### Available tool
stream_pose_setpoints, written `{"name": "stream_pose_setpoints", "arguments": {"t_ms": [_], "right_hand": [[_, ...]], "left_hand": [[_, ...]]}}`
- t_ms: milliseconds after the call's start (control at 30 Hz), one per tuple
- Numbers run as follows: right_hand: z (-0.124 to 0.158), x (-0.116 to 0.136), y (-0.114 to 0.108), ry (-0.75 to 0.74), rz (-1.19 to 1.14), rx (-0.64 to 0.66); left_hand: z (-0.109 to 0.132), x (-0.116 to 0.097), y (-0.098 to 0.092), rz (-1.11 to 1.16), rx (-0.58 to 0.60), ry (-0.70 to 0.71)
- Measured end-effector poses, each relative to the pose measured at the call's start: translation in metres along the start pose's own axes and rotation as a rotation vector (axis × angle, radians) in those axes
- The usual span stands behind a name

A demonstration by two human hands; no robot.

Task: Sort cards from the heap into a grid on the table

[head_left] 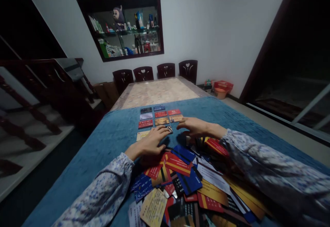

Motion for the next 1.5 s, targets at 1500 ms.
{"name": "stream_pose_setpoints", "arguments": {"t_ms": [1500], "right_hand": [[0.045,0.079,0.007,0.049,0.039,0.102]], "left_hand": [[0.017,-0.047,0.023,-0.046,-0.008,0.122]]}}
Point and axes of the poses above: each hand's wrist, its own z-axis away from the middle knuckle, its own y-axis out of the palm, x = y × z, the point moved 7 cm from there along -z, towards the middle knuckle, and after that the axes turned 15 degrees about -x, right-handed, at the moved point
